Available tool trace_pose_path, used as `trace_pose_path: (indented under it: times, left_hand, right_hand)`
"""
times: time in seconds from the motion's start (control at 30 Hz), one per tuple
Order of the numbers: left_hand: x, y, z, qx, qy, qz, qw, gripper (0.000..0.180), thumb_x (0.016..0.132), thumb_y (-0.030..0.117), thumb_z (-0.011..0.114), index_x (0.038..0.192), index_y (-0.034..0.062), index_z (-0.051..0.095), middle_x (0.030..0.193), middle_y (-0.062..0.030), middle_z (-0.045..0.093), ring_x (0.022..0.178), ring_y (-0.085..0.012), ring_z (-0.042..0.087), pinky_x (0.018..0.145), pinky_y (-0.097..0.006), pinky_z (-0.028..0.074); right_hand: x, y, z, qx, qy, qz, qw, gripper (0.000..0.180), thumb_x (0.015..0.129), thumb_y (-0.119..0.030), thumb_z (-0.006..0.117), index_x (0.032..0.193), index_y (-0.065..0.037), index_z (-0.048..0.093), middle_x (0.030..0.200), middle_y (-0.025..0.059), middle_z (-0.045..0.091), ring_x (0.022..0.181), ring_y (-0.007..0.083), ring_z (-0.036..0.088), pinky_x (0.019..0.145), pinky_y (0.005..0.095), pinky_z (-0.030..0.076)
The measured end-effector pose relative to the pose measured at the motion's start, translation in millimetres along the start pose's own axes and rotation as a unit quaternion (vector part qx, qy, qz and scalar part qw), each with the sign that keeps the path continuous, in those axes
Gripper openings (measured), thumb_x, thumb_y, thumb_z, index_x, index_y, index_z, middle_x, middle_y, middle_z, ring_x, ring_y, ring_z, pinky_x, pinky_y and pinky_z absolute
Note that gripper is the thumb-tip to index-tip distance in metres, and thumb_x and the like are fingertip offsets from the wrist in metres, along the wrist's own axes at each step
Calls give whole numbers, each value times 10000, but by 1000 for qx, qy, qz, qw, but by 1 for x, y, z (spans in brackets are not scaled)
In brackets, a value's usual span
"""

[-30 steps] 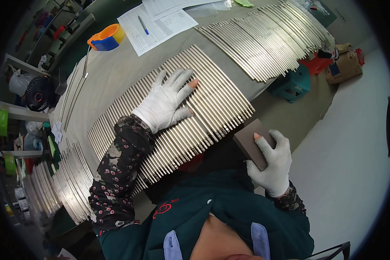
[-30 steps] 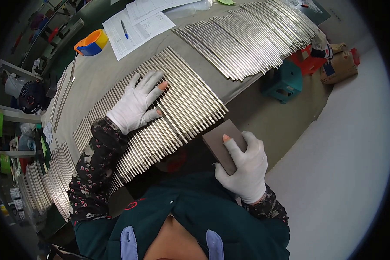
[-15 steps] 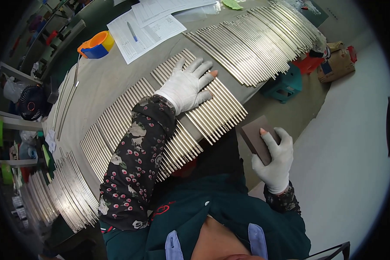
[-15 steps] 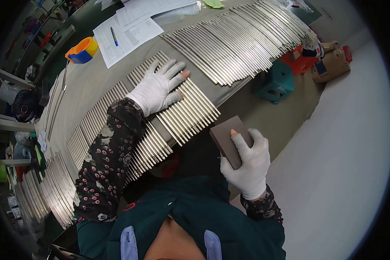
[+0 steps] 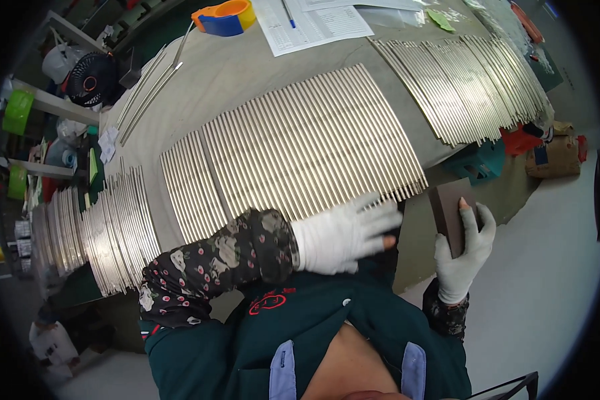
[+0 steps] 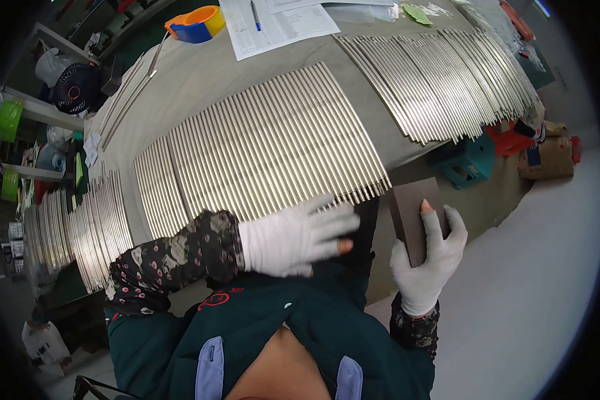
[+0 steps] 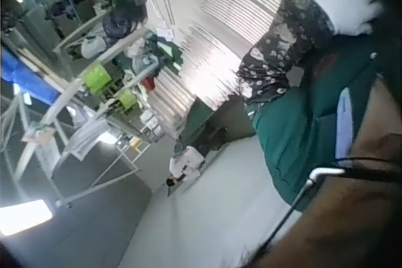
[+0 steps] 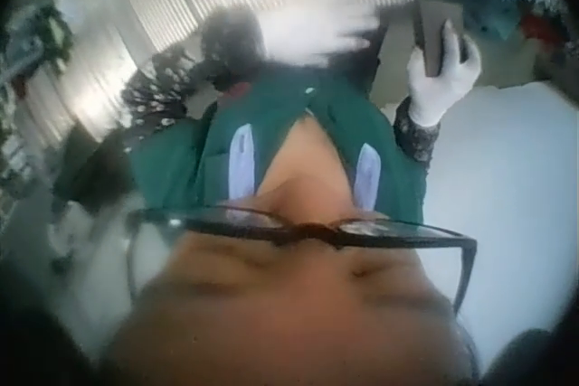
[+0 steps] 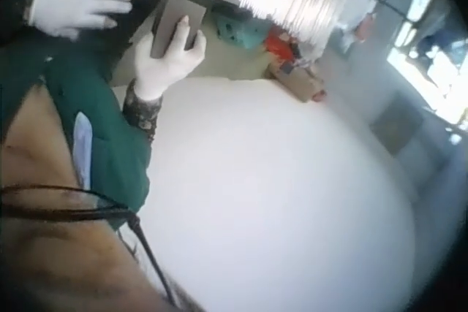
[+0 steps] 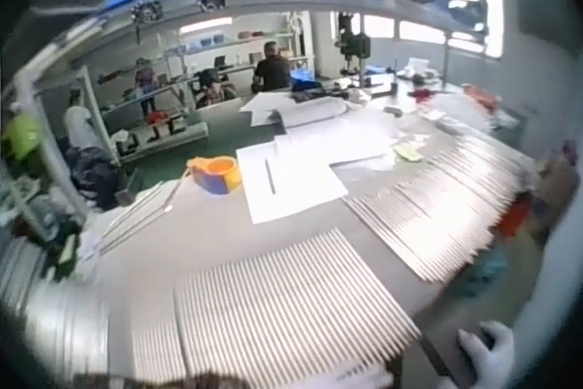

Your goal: Sanding the ends and surface of a row of metal rods and then sliding them into a protective plastic sleeve.

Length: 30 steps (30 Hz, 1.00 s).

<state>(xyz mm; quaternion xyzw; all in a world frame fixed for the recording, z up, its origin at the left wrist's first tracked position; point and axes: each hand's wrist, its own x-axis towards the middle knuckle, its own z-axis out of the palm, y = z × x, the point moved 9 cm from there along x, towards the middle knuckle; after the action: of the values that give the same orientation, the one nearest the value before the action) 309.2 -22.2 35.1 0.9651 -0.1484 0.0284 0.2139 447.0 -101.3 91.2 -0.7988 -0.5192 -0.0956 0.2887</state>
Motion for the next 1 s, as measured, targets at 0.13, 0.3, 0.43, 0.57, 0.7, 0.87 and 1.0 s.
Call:
trace_pose_path:
  times: [0.13, 0.3, 0.43, 0.57, 0.7, 0.87, 1.0]
  left_hand:
    - [-33, 48, 24, -19, 32, 42, 998, 375, 875, 166, 493, 1227, 37, 489, 1328, -133, 483, 1257, -291, 448, 1026, -405, 375]
    - [-72, 44, -24, 15, 61, -66, 996, 359, 858, 169, 520, 1190, 34, 506, 1234, -128, 547, 1199, -285, 495, 995, -404, 401]
    - [-126, 33, -44, 68, 142, -196, 968, 377, 849, 208, 579, 1175, 28, 514, 1198, -141, 567, 1168, -309, 519, 957, -435, 429]
    - [-208, 17, -65, 189, 225, -432, 852, 514, 911, 372, 540, 1306, 58, 440, 1264, -168, 541, 1202, -390, 489, 992, -503, 373]
    - [-255, -2, -38, 190, 254, -547, 774, 692, 936, 499, 446, 1473, 108, 254, 1450, -202, 349, 1346, -414, 314, 1087, -525, 251]
    - [-238, -16, -18, 197, 138, -562, 791, 854, 869, 599, 444, 1440, 0, 233, 1468, -242, 263, 1372, -409, 219, 1115, -562, 101]
    - [-224, -18, -22, 127, 180, -536, 815, 873, 887, 630, 389, 1512, 108, 74, 1494, -232, 230, 1369, -423, 230, 1110, -570, 114]
  right_hand:
    - [20, -10, 4, 45, 24, -38, 998, 644, 590, -77, 661, 1229, -102, 589, 1188, 209, 471, 1056, 352, 538, 887, 411, 460]
    - [58, -25, 31, -14, 33, -116, 993, 587, 651, -164, 717, 1220, -93, 595, 1184, 202, 488, 1062, 354, 531, 916, 418, 446]
    - [104, -14, 64, -59, 39, -115, 991, 551, 693, -190, 712, 1221, -82, 595, 1166, 212, 511, 1049, 364, 533, 916, 429, 449]
    - [147, 15, 99, -142, 8, -81, 987, 552, 772, -339, 686, 1249, -86, 575, 1241, 225, 502, 1129, 379, 509, 920, 441, 447]
    - [152, 16, 104, -241, -14, -90, 966, 593, 802, -447, 639, 1272, -95, 558, 1373, 236, 412, 1278, 398, 387, 981, 522, 365]
    - [145, -28, 75, -158, 12, -145, 977, 569, 774, -384, 656, 1236, -69, 552, 1349, 237, 419, 1278, 432, 363, 999, 528, 333]
    - [153, -65, 75, -108, 2, -209, 972, 555, 739, -330, 684, 1194, -39, 557, 1271, 229, 460, 1215, 410, 417, 919, 507, 388]
